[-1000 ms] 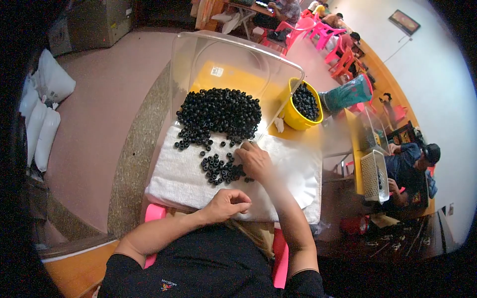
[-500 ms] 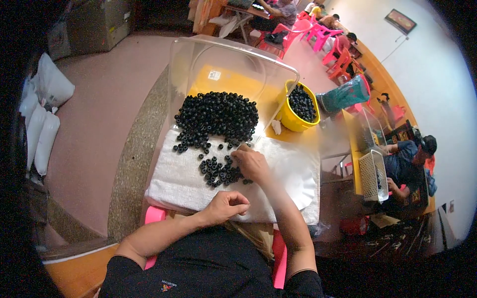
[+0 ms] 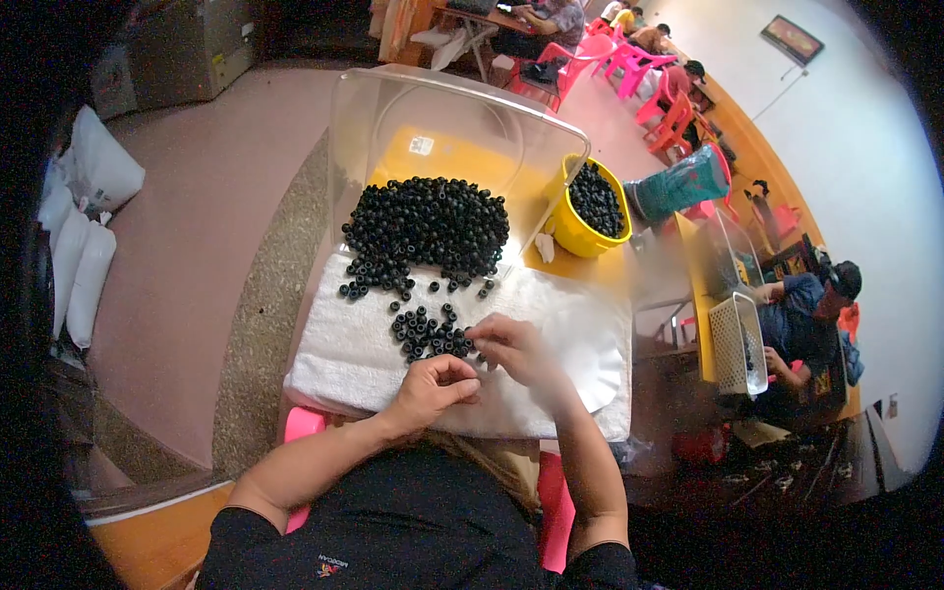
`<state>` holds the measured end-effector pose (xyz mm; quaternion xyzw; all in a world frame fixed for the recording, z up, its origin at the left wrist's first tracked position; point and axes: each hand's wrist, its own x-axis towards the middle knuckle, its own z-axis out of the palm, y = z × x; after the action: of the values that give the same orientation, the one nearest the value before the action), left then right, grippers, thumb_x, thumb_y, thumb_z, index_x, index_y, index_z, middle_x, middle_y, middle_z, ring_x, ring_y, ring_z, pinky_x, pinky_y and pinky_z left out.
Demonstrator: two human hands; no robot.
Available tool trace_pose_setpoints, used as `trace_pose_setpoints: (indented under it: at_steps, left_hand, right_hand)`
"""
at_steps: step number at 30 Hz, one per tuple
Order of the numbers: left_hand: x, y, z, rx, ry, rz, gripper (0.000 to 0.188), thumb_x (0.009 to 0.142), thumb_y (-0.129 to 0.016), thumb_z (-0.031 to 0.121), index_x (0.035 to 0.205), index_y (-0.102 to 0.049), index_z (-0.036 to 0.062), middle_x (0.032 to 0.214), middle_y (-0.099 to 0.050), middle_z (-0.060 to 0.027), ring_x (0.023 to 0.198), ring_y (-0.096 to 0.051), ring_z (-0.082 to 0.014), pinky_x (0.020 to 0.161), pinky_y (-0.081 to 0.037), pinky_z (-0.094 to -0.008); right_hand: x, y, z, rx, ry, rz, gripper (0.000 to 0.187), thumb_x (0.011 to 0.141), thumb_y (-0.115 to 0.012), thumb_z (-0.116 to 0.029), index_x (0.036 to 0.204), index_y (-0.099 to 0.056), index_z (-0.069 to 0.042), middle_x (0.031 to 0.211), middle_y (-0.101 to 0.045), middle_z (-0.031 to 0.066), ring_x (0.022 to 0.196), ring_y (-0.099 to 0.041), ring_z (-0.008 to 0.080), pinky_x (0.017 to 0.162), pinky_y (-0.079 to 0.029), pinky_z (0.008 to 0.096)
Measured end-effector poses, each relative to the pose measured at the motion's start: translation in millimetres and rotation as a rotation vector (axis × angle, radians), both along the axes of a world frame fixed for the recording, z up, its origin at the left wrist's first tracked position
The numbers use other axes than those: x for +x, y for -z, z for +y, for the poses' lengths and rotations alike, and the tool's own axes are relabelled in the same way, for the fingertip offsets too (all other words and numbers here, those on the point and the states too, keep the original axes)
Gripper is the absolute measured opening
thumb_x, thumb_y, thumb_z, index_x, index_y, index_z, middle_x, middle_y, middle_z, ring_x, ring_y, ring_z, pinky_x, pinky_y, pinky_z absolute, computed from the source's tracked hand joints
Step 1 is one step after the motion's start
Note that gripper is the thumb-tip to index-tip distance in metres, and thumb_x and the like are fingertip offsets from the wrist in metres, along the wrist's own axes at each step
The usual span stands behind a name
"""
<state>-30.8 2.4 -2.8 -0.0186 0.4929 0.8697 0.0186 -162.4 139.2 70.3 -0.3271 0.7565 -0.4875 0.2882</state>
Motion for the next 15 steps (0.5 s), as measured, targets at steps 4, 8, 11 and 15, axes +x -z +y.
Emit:
trace_pose_setpoints:
  at_steps: [4, 8, 11, 15]
  left_hand:
    - [0, 0, 0, 0.040, 0.002, 0.004, 0.011, 0.090, -0.066, 0.006, 0.099, -0.064, -0.0002, 0.089, -0.067, -0.0030, 0.081, -0.064, -0.0095, 0.075, -0.053, -0.0245]
    - [3, -3, 3, 0.057, 0.030, -0.002, 0.012, 0.090, -0.067, 0.006, 0.099, -0.062, 0.0001, 0.091, -0.068, -0.0043, 0.082, -0.065, -0.0110, 0.075, -0.054, -0.0261]
    - [0, 0, 0, 0.093, 0.057, -0.002, 0.015, 0.088, -0.068, 0.003, 0.098, -0.057, 0.0004, 0.092, -0.066, -0.0068, 0.084, -0.066, -0.0135, 0.076, -0.057, -0.0279]
    - [0, -1, 0, 0.112, 0.064, 0.027, 0.018, 0.087, -0.069, 0.003, 0.097, -0.054, 0.0015, 0.092, -0.066, -0.0075, 0.084, -0.067, -0.0139, 0.076, -0.057, -0.0289]
  right_hand:
    - [13, 0, 17, -0.013, -0.040, -0.267, 0.015, 0.091, -0.064, -0.007, 0.103, -0.066, 0.002, 0.097, -0.061, 0.0031, 0.085, -0.060, 0.0112, 0.075, -0.051, 0.0256]
    - [15, -5, 24, -0.021, -0.103, -0.345, 0.014, 0.091, -0.064, -0.007, 0.101, -0.066, 0.003, 0.097, -0.063, 0.0048, 0.090, -0.061, 0.0131, 0.080, -0.051, 0.0263]
    - [12, -6, 31, -0.021, -0.120, -0.439, 0.013, 0.091, -0.065, -0.006, 0.099, -0.066, 0.004, 0.098, -0.063, 0.0059, 0.089, -0.063, 0.0137, 0.079, -0.052, 0.0269]
    - [10, -7, 36, 0.009, -0.201, -0.512, 0.011, 0.089, -0.065, -0.003, 0.098, -0.066, 0.005, 0.099, -0.064, 0.0075, 0.088, -0.064, 0.0162, 0.079, -0.053, 0.0282]
